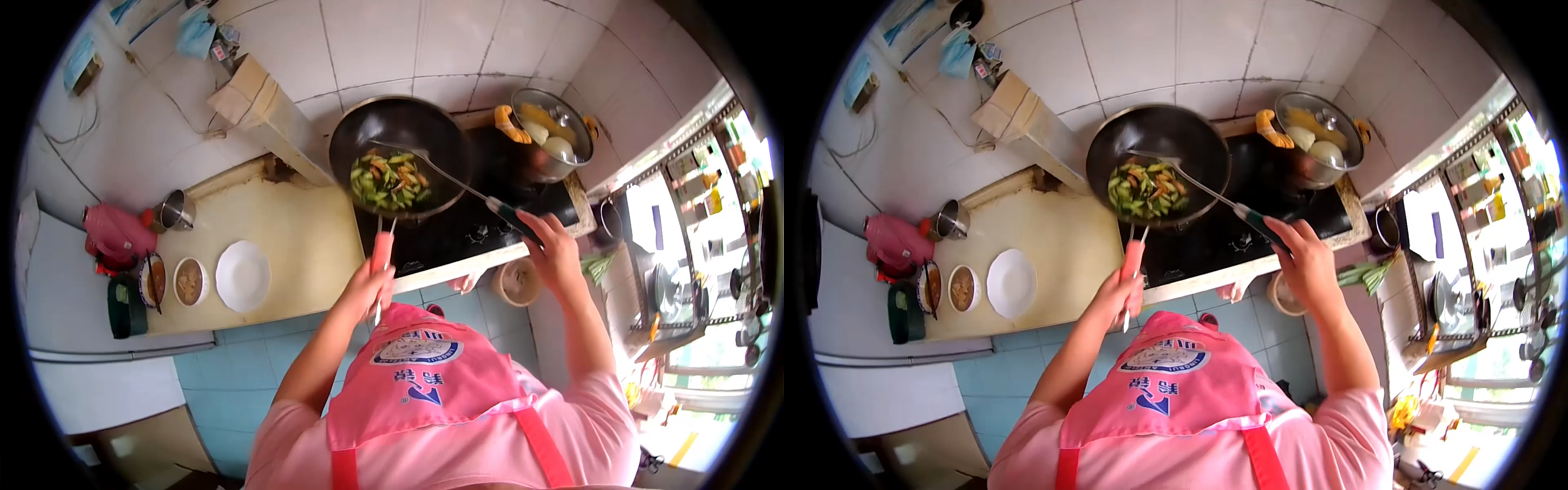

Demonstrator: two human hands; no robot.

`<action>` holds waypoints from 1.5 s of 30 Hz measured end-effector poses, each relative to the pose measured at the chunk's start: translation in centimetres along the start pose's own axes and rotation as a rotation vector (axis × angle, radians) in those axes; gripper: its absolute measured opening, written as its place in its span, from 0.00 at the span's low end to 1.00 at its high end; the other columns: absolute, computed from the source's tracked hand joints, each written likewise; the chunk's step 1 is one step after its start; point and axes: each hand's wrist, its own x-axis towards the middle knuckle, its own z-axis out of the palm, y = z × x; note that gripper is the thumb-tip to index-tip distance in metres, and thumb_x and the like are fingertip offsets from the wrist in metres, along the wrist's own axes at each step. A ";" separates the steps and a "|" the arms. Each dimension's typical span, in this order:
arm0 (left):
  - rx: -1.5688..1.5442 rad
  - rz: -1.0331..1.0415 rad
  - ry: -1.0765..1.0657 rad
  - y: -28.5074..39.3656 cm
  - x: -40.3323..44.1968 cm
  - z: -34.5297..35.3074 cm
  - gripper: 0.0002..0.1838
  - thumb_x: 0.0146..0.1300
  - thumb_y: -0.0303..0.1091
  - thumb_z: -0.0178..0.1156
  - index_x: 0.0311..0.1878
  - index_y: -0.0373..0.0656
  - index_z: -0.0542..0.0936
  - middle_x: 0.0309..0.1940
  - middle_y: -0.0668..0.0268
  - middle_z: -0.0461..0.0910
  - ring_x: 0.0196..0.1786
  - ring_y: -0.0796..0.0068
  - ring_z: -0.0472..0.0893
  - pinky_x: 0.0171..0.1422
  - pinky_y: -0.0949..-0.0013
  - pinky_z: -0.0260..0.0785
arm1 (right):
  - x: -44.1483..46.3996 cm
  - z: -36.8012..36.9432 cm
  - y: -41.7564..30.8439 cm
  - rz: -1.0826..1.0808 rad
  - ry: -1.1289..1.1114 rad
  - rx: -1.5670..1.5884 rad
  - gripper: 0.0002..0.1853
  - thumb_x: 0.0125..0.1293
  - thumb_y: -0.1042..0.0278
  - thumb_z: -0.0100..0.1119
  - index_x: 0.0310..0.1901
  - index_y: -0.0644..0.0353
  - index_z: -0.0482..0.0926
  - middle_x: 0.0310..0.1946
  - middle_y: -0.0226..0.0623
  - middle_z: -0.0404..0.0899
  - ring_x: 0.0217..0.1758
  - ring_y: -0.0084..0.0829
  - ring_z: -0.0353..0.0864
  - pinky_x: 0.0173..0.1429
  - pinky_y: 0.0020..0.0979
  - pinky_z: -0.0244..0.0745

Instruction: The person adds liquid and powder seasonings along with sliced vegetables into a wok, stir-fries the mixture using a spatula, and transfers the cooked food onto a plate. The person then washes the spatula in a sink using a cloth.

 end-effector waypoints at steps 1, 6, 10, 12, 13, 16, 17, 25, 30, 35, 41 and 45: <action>-0.007 -0.002 -0.024 0.7 1.4 0.2 0.07 0.69 0.31 0.53 0.40 0.47 0.63 0.20 0.74 0.64 0.17 0.83 0.66 0.20 0.75 0.61 | 0.1 0.6 0.1 0.016 0.003 0.002 0.23 0.57 0.76 0.62 0.56 0.49 0.77 0.35 0.42 0.74 0.35 0.50 0.77 0.38 0.43 0.72; -0.007 -0.068 -0.060 0.0 -4.8 -0.5 0.06 0.69 0.32 0.53 0.41 0.50 0.65 0.17 0.77 0.60 0.14 0.86 0.61 0.17 0.77 0.54 | -3.8 -1.5 0.8 0.082 0.013 -0.001 0.25 0.56 0.77 0.61 0.57 0.48 0.77 0.35 0.42 0.74 0.35 0.50 0.78 0.38 0.43 0.73; 0.013 -0.020 -0.052 1.3 -5.8 0.0 0.07 0.69 0.33 0.53 0.39 0.49 0.65 0.16 0.77 0.61 0.14 0.84 0.63 0.18 0.75 0.57 | -2.8 0.9 -0.5 0.019 0.043 0.097 0.25 0.56 0.78 0.61 0.57 0.50 0.76 0.35 0.43 0.73 0.35 0.49 0.77 0.37 0.42 0.73; 0.082 0.039 -0.095 1.8 -0.3 0.0 0.08 0.69 0.33 0.53 0.37 0.47 0.64 0.16 0.75 0.62 0.16 0.82 0.65 0.19 0.74 0.61 | -1.7 2.3 -1.1 0.007 0.056 0.140 0.23 0.58 0.78 0.61 0.57 0.50 0.76 0.35 0.44 0.73 0.34 0.49 0.76 0.36 0.41 0.71; 0.129 0.048 -0.116 1.7 1.2 0.4 0.09 0.69 0.34 0.53 0.34 0.47 0.63 0.16 0.75 0.63 0.16 0.82 0.66 0.20 0.74 0.61 | -1.7 2.4 -1.4 0.035 0.060 0.164 0.23 0.58 0.78 0.61 0.57 0.51 0.76 0.35 0.44 0.73 0.33 0.48 0.75 0.35 0.41 0.70; 0.165 0.032 -0.097 0.3 -1.9 -0.2 0.05 0.69 0.32 0.50 0.39 0.46 0.64 0.17 0.74 0.63 0.14 0.82 0.64 0.18 0.74 0.61 | -3.7 1.3 -0.7 0.047 0.074 0.109 0.24 0.57 0.77 0.62 0.57 0.50 0.76 0.35 0.43 0.73 0.33 0.49 0.76 0.36 0.41 0.72; 0.146 0.014 -0.105 -0.2 -4.2 -0.9 0.05 0.69 0.31 0.50 0.42 0.46 0.65 0.17 0.74 0.63 0.14 0.82 0.64 0.17 0.74 0.61 | -4.8 1.1 -0.4 0.069 0.071 0.091 0.25 0.57 0.77 0.62 0.58 0.50 0.76 0.35 0.43 0.73 0.34 0.49 0.76 0.37 0.41 0.73; -0.084 0.000 -0.152 0.0 -1.6 -0.3 0.06 0.70 0.35 0.53 0.38 0.49 0.67 0.14 0.78 0.58 0.12 0.86 0.59 0.16 0.78 0.52 | -3.9 2.3 -1.8 0.142 0.085 0.190 0.24 0.57 0.78 0.61 0.57 0.52 0.76 0.34 0.44 0.73 0.35 0.49 0.76 0.38 0.40 0.72; -0.116 -0.051 -0.100 -0.5 -5.6 1.0 0.08 0.69 0.36 0.55 0.38 0.51 0.65 0.17 0.78 0.59 0.14 0.87 0.60 0.17 0.79 0.53 | -5.9 2.3 0.3 0.097 0.174 0.120 0.26 0.57 0.78 0.61 0.59 0.50 0.75 0.36 0.43 0.74 0.35 0.48 0.77 0.40 0.38 0.74; -0.056 -0.022 -0.115 -2.5 -1.3 -0.1 0.08 0.68 0.31 0.52 0.39 0.49 0.62 0.23 0.74 0.64 0.21 0.86 0.65 0.24 0.76 0.62 | -5.4 4.5 0.7 0.214 0.099 0.066 0.25 0.58 0.77 0.61 0.58 0.49 0.75 0.35 0.42 0.72 0.36 0.47 0.77 0.39 0.40 0.73; -0.020 0.011 -0.107 -3.4 0.7 0.2 0.08 0.67 0.30 0.52 0.38 0.49 0.62 0.23 0.75 0.64 0.21 0.86 0.65 0.24 0.76 0.62 | -4.4 8.3 2.8 0.215 0.123 -0.004 0.25 0.57 0.78 0.60 0.58 0.49 0.75 0.36 0.42 0.71 0.37 0.48 0.77 0.39 0.43 0.72; -0.034 -0.002 -0.093 -4.1 2.1 0.1 0.08 0.67 0.31 0.53 0.37 0.49 0.63 0.23 0.75 0.64 0.21 0.86 0.65 0.24 0.76 0.62 | -3.4 10.3 3.1 0.184 0.119 -0.058 0.24 0.57 0.79 0.57 0.57 0.50 0.76 0.37 0.44 0.72 0.39 0.49 0.77 0.41 0.43 0.74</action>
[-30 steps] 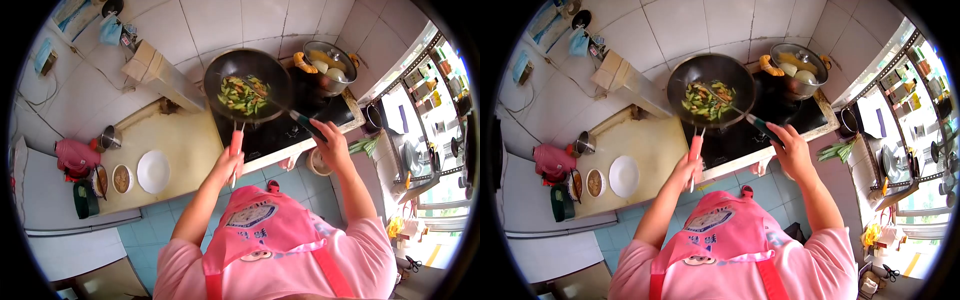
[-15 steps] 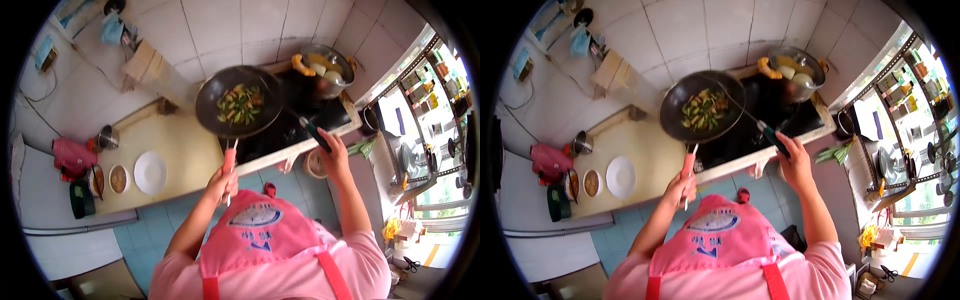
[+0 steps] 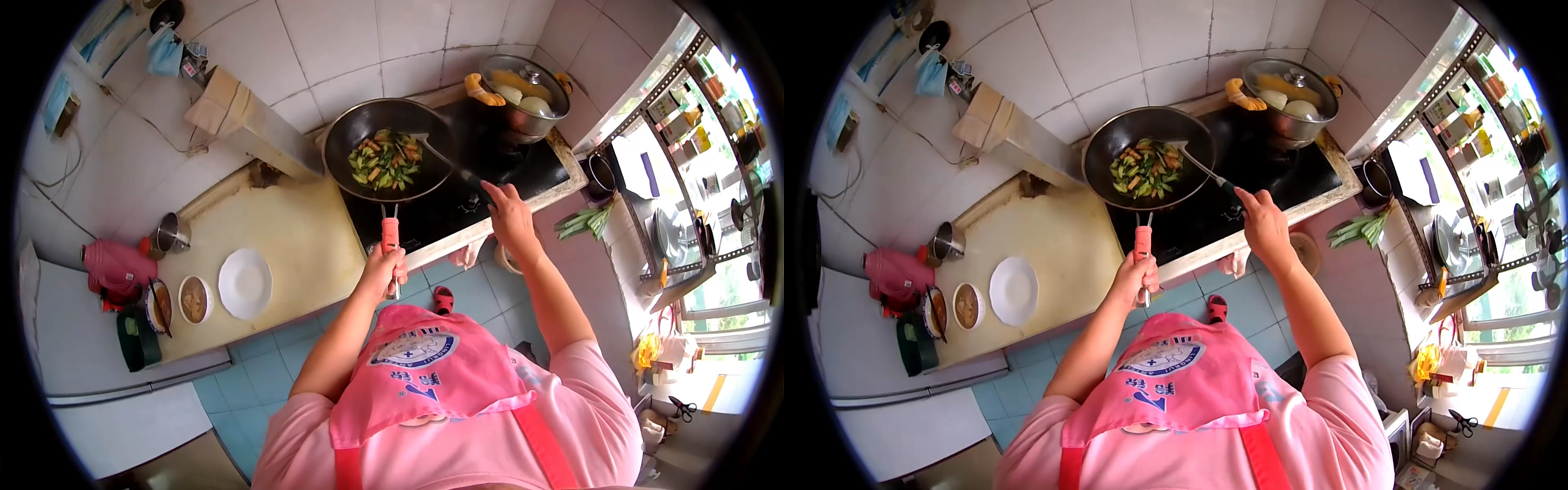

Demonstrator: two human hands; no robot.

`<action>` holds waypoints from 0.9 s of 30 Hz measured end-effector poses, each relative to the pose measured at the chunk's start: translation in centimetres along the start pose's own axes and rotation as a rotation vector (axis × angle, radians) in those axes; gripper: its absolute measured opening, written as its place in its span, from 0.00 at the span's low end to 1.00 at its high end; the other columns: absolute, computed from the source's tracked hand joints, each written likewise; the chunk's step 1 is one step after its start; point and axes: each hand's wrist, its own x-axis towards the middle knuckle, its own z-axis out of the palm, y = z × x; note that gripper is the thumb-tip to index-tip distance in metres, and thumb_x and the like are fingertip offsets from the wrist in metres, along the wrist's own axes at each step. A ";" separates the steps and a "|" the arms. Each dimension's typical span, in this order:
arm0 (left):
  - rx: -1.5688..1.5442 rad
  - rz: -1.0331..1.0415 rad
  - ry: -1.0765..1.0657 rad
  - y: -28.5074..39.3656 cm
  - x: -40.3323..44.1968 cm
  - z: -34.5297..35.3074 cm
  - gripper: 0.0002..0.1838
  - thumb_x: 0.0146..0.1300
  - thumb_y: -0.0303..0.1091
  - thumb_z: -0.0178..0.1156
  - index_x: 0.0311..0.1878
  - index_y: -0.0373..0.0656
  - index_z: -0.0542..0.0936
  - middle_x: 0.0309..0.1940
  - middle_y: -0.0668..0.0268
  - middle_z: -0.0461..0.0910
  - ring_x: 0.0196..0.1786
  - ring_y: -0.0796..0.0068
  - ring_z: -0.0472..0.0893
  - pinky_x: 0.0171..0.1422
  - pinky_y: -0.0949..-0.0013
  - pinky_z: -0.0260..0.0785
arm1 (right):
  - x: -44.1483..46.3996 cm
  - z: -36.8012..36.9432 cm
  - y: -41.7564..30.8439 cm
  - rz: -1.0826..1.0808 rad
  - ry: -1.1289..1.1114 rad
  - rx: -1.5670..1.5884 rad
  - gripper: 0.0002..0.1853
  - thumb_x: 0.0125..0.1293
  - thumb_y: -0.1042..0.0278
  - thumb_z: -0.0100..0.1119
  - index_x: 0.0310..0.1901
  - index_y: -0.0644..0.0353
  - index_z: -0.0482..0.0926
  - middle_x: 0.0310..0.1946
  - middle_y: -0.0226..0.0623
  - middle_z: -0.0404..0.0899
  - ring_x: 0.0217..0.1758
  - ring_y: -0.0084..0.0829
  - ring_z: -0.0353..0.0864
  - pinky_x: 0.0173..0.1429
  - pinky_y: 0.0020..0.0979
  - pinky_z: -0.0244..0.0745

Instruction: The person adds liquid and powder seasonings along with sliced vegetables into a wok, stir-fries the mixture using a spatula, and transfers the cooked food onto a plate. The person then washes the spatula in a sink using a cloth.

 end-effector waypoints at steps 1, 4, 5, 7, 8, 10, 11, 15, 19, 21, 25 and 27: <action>-0.040 -0.004 0.020 0.0 0.0 0.2 0.08 0.67 0.31 0.54 0.37 0.49 0.63 0.23 0.75 0.64 0.21 0.86 0.65 0.24 0.76 0.62 | -0.1 0.4 0.0 0.000 -0.007 -0.028 0.24 0.58 0.80 0.55 0.57 0.50 0.77 0.37 0.44 0.72 0.38 0.49 0.77 0.41 0.43 0.74; -0.005 0.005 0.014 -0.7 1.0 -0.1 0.08 0.67 0.32 0.54 0.37 0.49 0.63 0.22 0.75 0.64 0.20 0.86 0.65 0.23 0.76 0.61 | 0.2 2.0 0.6 0.003 0.001 -0.080 0.23 0.59 0.81 0.50 0.55 0.51 0.78 0.37 0.45 0.73 0.38 0.48 0.78 0.41 0.43 0.74; 0.000 -0.001 0.010 -0.9 1.4 -0.1 0.08 0.67 0.32 0.54 0.37 0.49 0.63 0.22 0.75 0.64 0.20 0.86 0.65 0.23 0.76 0.61 | 0.2 2.3 0.8 0.000 0.008 -0.070 0.23 0.59 0.81 0.50 0.55 0.51 0.78 0.37 0.45 0.73 0.38 0.48 0.78 0.41 0.43 0.74; -0.036 0.010 0.037 -1.5 1.7 0.1 0.09 0.67 0.32 0.55 0.36 0.49 0.64 0.22 0.75 0.64 0.20 0.85 0.65 0.23 0.76 0.61 | 0.4 2.6 0.6 0.012 0.007 -0.054 0.23 0.58 0.82 0.49 0.54 0.50 0.79 0.37 0.44 0.73 0.38 0.48 0.78 0.41 0.42 0.75; -0.026 -0.002 0.029 -1.7 1.7 0.2 0.09 0.67 0.32 0.55 0.36 0.49 0.64 0.22 0.75 0.64 0.20 0.85 0.65 0.23 0.76 0.61 | 0.4 2.7 0.5 0.028 0.012 -0.056 0.23 0.58 0.82 0.49 0.54 0.50 0.79 0.37 0.44 0.73 0.38 0.48 0.78 0.41 0.42 0.75; -0.033 0.036 0.086 -2.3 2.1 1.1 0.09 0.67 0.33 0.56 0.36 0.49 0.64 0.21 0.76 0.63 0.20 0.86 0.65 0.22 0.76 0.61 | 0.6 2.1 0.7 0.005 -0.054 -0.010 0.26 0.53 0.80 0.58 0.56 0.51 0.77 0.42 0.44 0.74 0.45 0.47 0.78 0.47 0.40 0.76; 0.018 0.079 0.054 -3.2 2.8 0.7 0.10 0.67 0.33 0.57 0.35 0.50 0.64 0.19 0.77 0.62 0.18 0.87 0.63 0.21 0.77 0.59 | 0.5 2.0 1.1 -0.002 -0.070 0.004 0.27 0.52 0.79 0.60 0.56 0.52 0.77 0.43 0.44 0.75 0.46 0.47 0.78 0.49 0.41 0.76; 0.033 0.039 0.174 -4.3 3.8 0.8 0.09 0.65 0.34 0.59 0.37 0.51 0.66 0.18 0.76 0.63 0.16 0.84 0.63 0.19 0.75 0.59 | 0.6 -1.4 2.2 -0.090 0.098 0.099 0.28 0.47 0.72 0.69 0.55 0.55 0.77 0.50 0.45 0.75 0.53 0.48 0.76 0.57 0.42 0.73; 0.059 -0.115 0.360 -3.7 3.7 1.6 0.23 0.63 0.57 0.57 0.53 0.52 0.71 0.30 0.68 0.77 0.29 0.73 0.76 0.31 0.69 0.71 | 1.1 -9.4 8.6 -0.115 0.312 0.175 0.28 0.48 0.69 0.71 0.53 0.59 0.75 0.54 0.47 0.72 0.58 0.48 0.72 0.62 0.41 0.70; 0.149 -0.099 0.384 -3.4 2.6 1.9 0.40 0.62 0.74 0.40 0.67 0.55 0.63 0.53 0.61 0.76 0.57 0.62 0.74 0.56 0.55 0.66 | 1.3 -15.3 13.5 -0.079 0.438 0.148 0.25 0.48 0.72 0.71 0.51 0.59 0.75 0.51 0.47 0.74 0.57 0.48 0.72 0.62 0.41 0.69; 0.506 0.548 0.877 -2.7 1.1 -1.1 0.35 0.68 0.60 0.40 0.69 0.44 0.60 0.60 0.61 0.71 0.63 0.64 0.68 0.67 0.52 0.55 | 1.7 -25.5 27.8 0.485 0.574 0.069 0.34 0.54 0.61 0.72 0.60 0.62 0.69 0.54 0.47 0.73 0.59 0.46 0.73 0.64 0.41 0.68; 0.619 0.823 1.055 -1.2 -0.6 6.7 0.31 0.70 0.51 0.39 0.69 0.39 0.60 0.61 0.58 0.70 0.62 0.63 0.69 0.66 0.55 0.57 | 2.0 -29.6 41.7 0.356 0.645 -0.255 0.41 0.49 0.55 0.75 0.62 0.64 0.67 0.60 0.50 0.69 0.61 0.43 0.72 0.64 0.41 0.68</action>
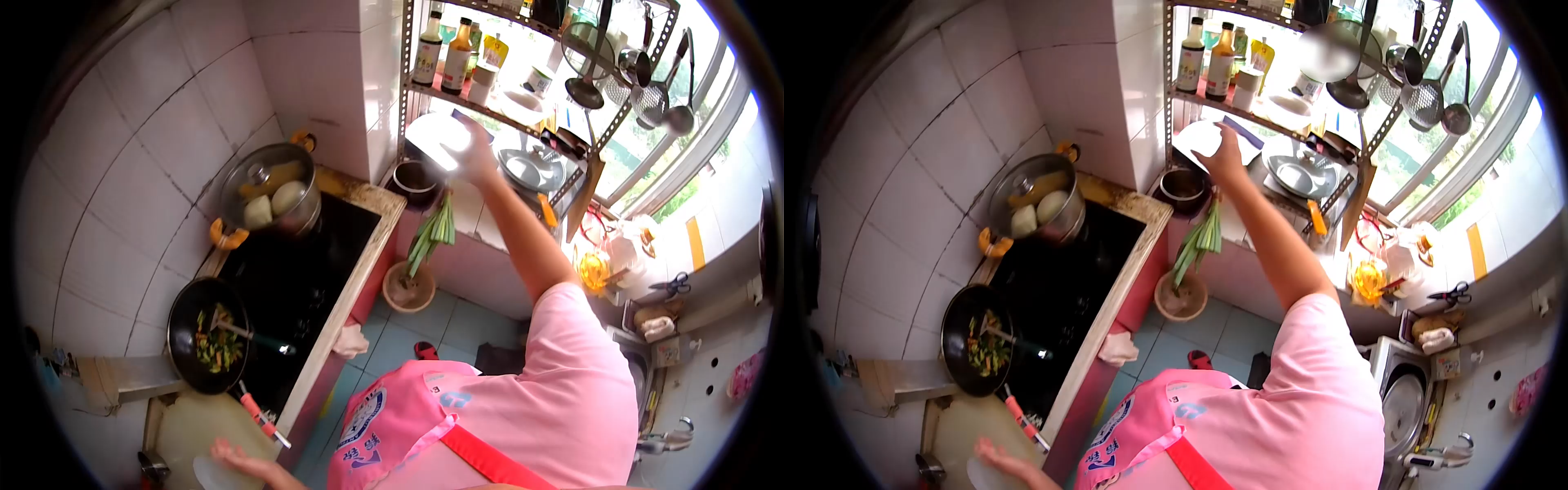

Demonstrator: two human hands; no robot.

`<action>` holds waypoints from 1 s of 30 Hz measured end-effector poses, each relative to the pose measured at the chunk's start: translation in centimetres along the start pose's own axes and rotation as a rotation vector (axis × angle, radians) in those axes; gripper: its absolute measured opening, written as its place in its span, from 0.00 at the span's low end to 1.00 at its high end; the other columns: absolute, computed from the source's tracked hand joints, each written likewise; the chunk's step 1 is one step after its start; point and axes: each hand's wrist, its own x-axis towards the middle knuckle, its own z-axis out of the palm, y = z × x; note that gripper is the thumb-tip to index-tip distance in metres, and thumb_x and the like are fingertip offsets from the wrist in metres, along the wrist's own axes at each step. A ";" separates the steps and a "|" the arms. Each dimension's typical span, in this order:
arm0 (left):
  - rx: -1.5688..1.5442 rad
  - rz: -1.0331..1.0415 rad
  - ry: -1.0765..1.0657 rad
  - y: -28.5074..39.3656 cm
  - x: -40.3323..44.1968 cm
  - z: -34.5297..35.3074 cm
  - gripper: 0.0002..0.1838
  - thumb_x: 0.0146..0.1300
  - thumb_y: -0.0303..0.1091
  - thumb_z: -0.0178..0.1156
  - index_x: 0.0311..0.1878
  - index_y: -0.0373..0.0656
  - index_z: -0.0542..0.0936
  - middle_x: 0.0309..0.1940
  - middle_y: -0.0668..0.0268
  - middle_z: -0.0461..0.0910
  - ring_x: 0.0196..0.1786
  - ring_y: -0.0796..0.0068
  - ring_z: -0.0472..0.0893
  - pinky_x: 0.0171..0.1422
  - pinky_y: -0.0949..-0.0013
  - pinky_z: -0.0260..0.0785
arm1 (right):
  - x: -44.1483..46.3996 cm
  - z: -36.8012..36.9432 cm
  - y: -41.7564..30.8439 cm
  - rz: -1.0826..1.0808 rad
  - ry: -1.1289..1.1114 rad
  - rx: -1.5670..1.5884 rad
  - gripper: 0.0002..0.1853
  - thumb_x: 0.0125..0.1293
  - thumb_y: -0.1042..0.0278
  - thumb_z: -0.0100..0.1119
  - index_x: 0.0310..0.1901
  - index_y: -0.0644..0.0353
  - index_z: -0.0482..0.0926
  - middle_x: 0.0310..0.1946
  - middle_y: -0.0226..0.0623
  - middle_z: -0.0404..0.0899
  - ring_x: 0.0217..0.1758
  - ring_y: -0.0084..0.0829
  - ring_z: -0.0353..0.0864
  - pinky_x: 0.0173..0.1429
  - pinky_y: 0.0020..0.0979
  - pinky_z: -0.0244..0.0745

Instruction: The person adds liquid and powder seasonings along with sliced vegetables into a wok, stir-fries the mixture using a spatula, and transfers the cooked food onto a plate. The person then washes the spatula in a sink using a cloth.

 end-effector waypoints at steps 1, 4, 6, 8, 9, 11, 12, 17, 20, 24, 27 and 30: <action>0.001 0.088 0.093 2.9 -2.0 1.4 0.29 0.71 0.47 0.39 0.68 0.36 0.59 0.61 0.56 0.69 0.62 0.62 0.69 0.65 0.56 0.59 | 3.4 1.1 5.7 0.110 0.060 0.130 0.45 0.46 0.52 0.77 0.63 0.65 0.66 0.59 0.53 0.70 0.60 0.45 0.72 0.63 0.40 0.70; 0.019 0.274 0.124 8.3 -7.7 6.8 0.24 0.74 0.51 0.40 0.61 0.43 0.71 0.61 0.58 0.67 0.58 0.59 0.70 0.61 0.58 0.64 | 11.5 -2.3 11.1 0.284 0.033 -0.082 0.52 0.44 0.51 0.79 0.65 0.69 0.60 0.58 0.56 0.70 0.62 0.48 0.72 0.64 0.39 0.69; -0.039 0.379 0.039 10.2 -11.1 10.4 0.25 0.75 0.49 0.39 0.61 0.38 0.69 0.59 0.54 0.68 0.57 0.57 0.70 0.62 0.56 0.64 | 16.5 -1.9 16.0 0.339 0.024 -0.163 0.56 0.41 0.50 0.81 0.66 0.68 0.57 0.59 0.56 0.70 0.63 0.47 0.71 0.67 0.38 0.67; -0.147 0.456 -0.140 12.9 -14.1 13.7 0.26 0.76 0.47 0.39 0.62 0.31 0.59 0.58 0.46 0.64 0.58 0.41 0.74 0.64 0.48 0.69 | 20.0 -1.8 18.3 0.411 -0.028 -0.150 0.56 0.39 0.50 0.82 0.66 0.69 0.58 0.60 0.56 0.70 0.63 0.46 0.72 0.68 0.37 0.67; -0.141 0.454 -0.127 12.8 -15.0 14.3 0.26 0.76 0.47 0.39 0.62 0.31 0.59 0.58 0.46 0.64 0.58 0.41 0.74 0.64 0.48 0.69 | 21.4 -1.5 19.4 0.452 -0.065 -0.132 0.56 0.38 0.51 0.82 0.65 0.69 0.59 0.59 0.56 0.71 0.63 0.46 0.72 0.68 0.36 0.67; -0.087 0.360 -0.150 12.1 -16.3 15.1 0.27 0.75 0.44 0.36 0.67 0.34 0.59 0.64 0.52 0.67 0.65 0.59 0.69 0.70 0.57 0.60 | 23.5 -0.8 21.6 0.466 -0.116 -0.081 0.55 0.38 0.55 0.82 0.65 0.70 0.59 0.57 0.54 0.74 0.60 0.43 0.75 0.65 0.33 0.69; -0.061 0.363 -0.165 12.9 -16.9 15.5 0.25 0.75 0.41 0.35 0.66 0.31 0.59 0.64 0.52 0.67 0.65 0.60 0.70 0.69 0.60 0.62 | 24.7 0.6 24.8 0.433 -0.183 0.011 0.53 0.39 0.57 0.82 0.64 0.71 0.60 0.55 0.52 0.75 0.58 0.42 0.76 0.64 0.32 0.71; -0.054 0.437 -0.154 15.4 -18.8 18.1 0.25 0.75 0.45 0.38 0.65 0.33 0.62 0.60 0.51 0.69 0.60 0.58 0.73 0.63 0.59 0.66 | 25.4 1.7 24.9 0.416 -0.334 -0.058 0.53 0.34 0.54 0.82 0.63 0.68 0.65 0.55 0.49 0.76 0.59 0.37 0.77 0.62 0.29 0.73; -0.065 0.401 -0.207 17.2 -20.3 19.7 0.25 0.74 0.41 0.36 0.66 0.32 0.60 0.64 0.53 0.66 0.63 0.61 0.70 0.65 0.60 0.63 | 25.3 1.3 23.5 0.439 -0.287 -0.003 0.50 0.33 0.55 0.81 0.61 0.67 0.67 0.54 0.47 0.77 0.58 0.37 0.77 0.61 0.28 0.73; -0.128 0.467 -0.374 18.5 -20.9 21.8 0.26 0.72 0.41 0.41 0.65 0.32 0.60 0.62 0.52 0.67 0.61 0.62 0.70 0.62 0.62 0.63 | 24.1 -0.4 22.7 0.234 -0.159 0.058 0.46 0.34 0.58 0.82 0.58 0.65 0.69 0.49 0.46 0.79 0.53 0.39 0.79 0.61 0.31 0.73; -0.173 0.270 -0.558 19.3 -21.7 23.9 0.24 0.67 0.34 0.43 0.63 0.30 0.62 0.58 0.48 0.70 0.57 0.61 0.73 0.60 0.63 0.65 | 21.5 -5.8 14.8 0.020 -0.201 0.148 0.38 0.42 0.72 0.78 0.56 0.63 0.68 0.49 0.41 0.78 0.54 0.33 0.78 0.61 0.33 0.74; -0.355 -0.070 -0.922 19.9 -21.9 27.0 0.25 0.66 0.34 0.49 0.64 0.33 0.62 0.57 0.52 0.71 0.57 0.65 0.74 0.58 0.65 0.69 | 17.4 -8.3 7.2 -0.038 -0.369 0.460 0.40 0.41 0.75 0.79 0.57 0.62 0.68 0.54 0.39 0.74 0.60 0.32 0.75 0.61 0.34 0.74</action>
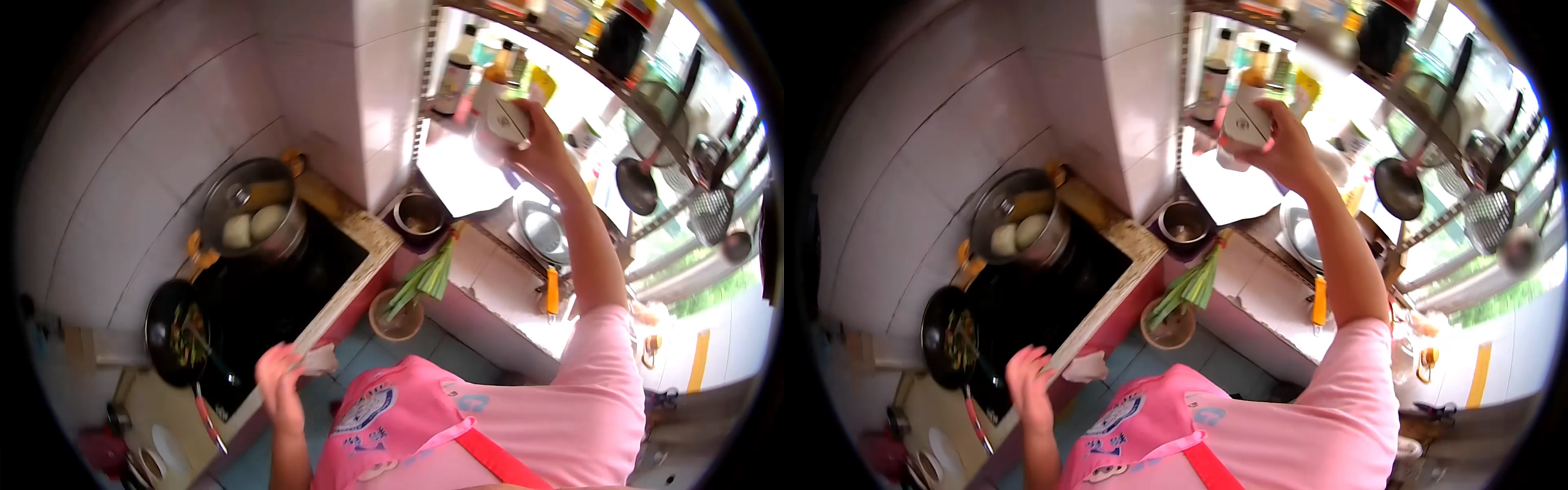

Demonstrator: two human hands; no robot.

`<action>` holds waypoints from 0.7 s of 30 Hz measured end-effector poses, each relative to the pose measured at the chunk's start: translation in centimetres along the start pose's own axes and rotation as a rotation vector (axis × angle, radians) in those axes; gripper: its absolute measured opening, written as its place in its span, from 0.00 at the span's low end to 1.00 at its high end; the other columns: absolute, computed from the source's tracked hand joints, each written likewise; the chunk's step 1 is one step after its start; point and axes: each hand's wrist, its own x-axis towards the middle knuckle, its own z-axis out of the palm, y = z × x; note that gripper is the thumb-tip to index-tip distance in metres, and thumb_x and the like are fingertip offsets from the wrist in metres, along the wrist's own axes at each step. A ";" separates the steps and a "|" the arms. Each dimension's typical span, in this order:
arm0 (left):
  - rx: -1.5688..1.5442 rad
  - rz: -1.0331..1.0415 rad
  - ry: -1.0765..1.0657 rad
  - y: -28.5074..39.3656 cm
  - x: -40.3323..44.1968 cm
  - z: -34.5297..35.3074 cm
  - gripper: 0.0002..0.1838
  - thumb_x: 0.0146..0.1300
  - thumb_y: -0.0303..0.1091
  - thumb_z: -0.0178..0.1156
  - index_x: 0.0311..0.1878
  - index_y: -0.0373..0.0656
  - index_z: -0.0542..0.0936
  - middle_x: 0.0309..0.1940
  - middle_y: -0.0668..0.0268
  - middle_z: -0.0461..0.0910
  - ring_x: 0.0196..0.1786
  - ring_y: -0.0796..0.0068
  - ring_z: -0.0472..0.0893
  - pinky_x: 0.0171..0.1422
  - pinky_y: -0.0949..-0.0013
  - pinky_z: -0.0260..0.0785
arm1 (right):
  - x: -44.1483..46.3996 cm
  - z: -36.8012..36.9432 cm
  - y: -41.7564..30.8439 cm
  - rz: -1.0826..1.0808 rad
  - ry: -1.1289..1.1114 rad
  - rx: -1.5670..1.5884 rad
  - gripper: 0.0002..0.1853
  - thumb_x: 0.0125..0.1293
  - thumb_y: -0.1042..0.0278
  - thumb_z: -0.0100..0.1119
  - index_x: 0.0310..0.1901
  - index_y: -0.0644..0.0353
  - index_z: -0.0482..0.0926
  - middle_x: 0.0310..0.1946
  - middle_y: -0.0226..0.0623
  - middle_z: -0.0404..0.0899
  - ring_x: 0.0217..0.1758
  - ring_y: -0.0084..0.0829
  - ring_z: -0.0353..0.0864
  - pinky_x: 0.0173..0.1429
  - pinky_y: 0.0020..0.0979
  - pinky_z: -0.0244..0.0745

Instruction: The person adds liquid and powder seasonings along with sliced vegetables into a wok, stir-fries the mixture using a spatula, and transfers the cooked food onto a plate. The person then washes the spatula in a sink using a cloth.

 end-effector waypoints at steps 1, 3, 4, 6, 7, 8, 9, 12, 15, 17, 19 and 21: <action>-0.148 -0.153 -0.079 0.1 0.6 0.7 0.26 0.67 0.37 0.50 0.65 0.35 0.62 0.59 0.51 0.70 0.59 0.64 0.74 0.58 0.64 0.70 | -1.6 1.5 -3.7 0.018 -0.078 0.061 0.41 0.41 0.77 0.79 0.58 0.62 0.67 0.55 0.38 0.73 0.61 0.31 0.73 0.62 0.34 0.73; -0.374 -0.291 -0.339 -1.6 2.0 0.9 0.31 0.69 0.49 0.50 0.68 0.40 0.59 0.63 0.49 0.69 0.62 0.56 0.73 0.60 0.56 0.71 | -4.2 5.3 -7.4 -0.079 -0.242 0.145 0.43 0.39 0.76 0.80 0.60 0.62 0.66 0.57 0.37 0.70 0.63 0.31 0.71 0.64 0.34 0.71; -0.485 -0.391 -0.424 -2.7 2.4 0.9 0.32 0.69 0.52 0.49 0.69 0.43 0.59 0.64 0.49 0.67 0.63 0.57 0.72 0.61 0.52 0.70 | -5.6 7.2 -9.8 -0.111 -0.363 0.236 0.44 0.39 0.75 0.81 0.60 0.62 0.66 0.56 0.37 0.71 0.62 0.31 0.72 0.64 0.33 0.71; -0.721 -0.453 -0.535 -3.5 2.3 0.5 0.36 0.68 0.59 0.50 0.71 0.48 0.58 0.66 0.52 0.66 0.65 0.58 0.70 0.62 0.49 0.69 | -8.6 11.3 -14.3 -0.156 -0.571 0.359 0.45 0.37 0.74 0.82 0.59 0.62 0.67 0.53 0.36 0.73 0.59 0.30 0.74 0.62 0.31 0.70; -0.856 -0.460 -0.586 -3.5 1.9 -0.3 0.38 0.67 0.62 0.49 0.72 0.49 0.57 0.66 0.53 0.66 0.66 0.58 0.69 0.62 0.48 0.68 | -10.0 13.6 -16.5 -0.174 -0.652 0.384 0.45 0.36 0.73 0.83 0.59 0.62 0.68 0.52 0.36 0.74 0.57 0.29 0.75 0.61 0.30 0.70; -0.946 -0.429 -0.614 -3.3 1.4 -1.2 0.40 0.66 0.64 0.49 0.73 0.51 0.56 0.66 0.56 0.67 0.66 0.58 0.69 0.61 0.49 0.69 | -11.2 16.0 -18.5 -0.264 -0.694 0.404 0.44 0.35 0.72 0.83 0.57 0.62 0.69 0.50 0.35 0.75 0.54 0.27 0.76 0.59 0.29 0.70; -1.033 -0.392 -0.656 -2.9 0.6 -2.4 0.41 0.64 0.67 0.49 0.74 0.54 0.54 0.66 0.59 0.67 0.67 0.58 0.69 0.60 0.49 0.70 | -12.3 18.1 -21.1 -0.341 -0.757 0.411 0.42 0.36 0.73 0.82 0.57 0.62 0.69 0.49 0.36 0.74 0.53 0.27 0.76 0.59 0.29 0.71; -1.200 -0.319 -0.524 -2.9 -2.5 -8.7 0.46 0.59 0.75 0.45 0.74 0.56 0.56 0.68 0.61 0.66 0.66 0.55 0.69 0.62 0.41 0.66 | -14.8 25.0 -26.9 -0.367 -0.984 0.526 0.42 0.36 0.75 0.80 0.57 0.60 0.70 0.49 0.36 0.74 0.51 0.27 0.77 0.55 0.30 0.74; -1.230 -0.184 -0.348 -2.6 -4.7 -16.1 0.46 0.59 0.75 0.43 0.74 0.56 0.56 0.69 0.60 0.63 0.68 0.52 0.66 0.61 0.39 0.68 | -17.0 32.8 -31.7 -0.426 -1.106 0.637 0.41 0.37 0.72 0.80 0.57 0.61 0.69 0.47 0.39 0.74 0.50 0.31 0.77 0.54 0.31 0.75; -1.127 -0.164 -0.157 -0.5 -5.6 -21.0 0.42 0.63 0.71 0.42 0.73 0.55 0.59 0.67 0.58 0.65 0.67 0.54 0.67 0.57 0.44 0.73 | -17.8 37.6 -35.4 -0.465 -1.139 0.650 0.41 0.38 0.72 0.80 0.57 0.61 0.69 0.47 0.40 0.74 0.50 0.32 0.77 0.54 0.32 0.74; -1.240 -0.128 -0.047 -0.6 -5.9 -26.9 0.33 0.70 0.63 0.40 0.69 0.50 0.63 0.63 0.57 0.71 0.57 0.58 0.77 0.56 0.46 0.74 | -18.0 42.5 -38.8 -0.564 -1.170 0.636 0.44 0.38 0.69 0.82 0.59 0.63 0.68 0.52 0.37 0.72 0.56 0.30 0.73 0.61 0.33 0.70; -1.095 -0.123 0.129 0.4 -5.6 -32.5 0.32 0.70 0.61 0.42 0.68 0.50 0.64 0.60 0.58 0.73 0.54 0.59 0.78 0.56 0.49 0.75 | -18.2 46.5 -41.5 -0.787 -1.005 0.565 0.44 0.38 0.69 0.81 0.60 0.62 0.67 0.54 0.40 0.72 0.59 0.37 0.73 0.64 0.35 0.68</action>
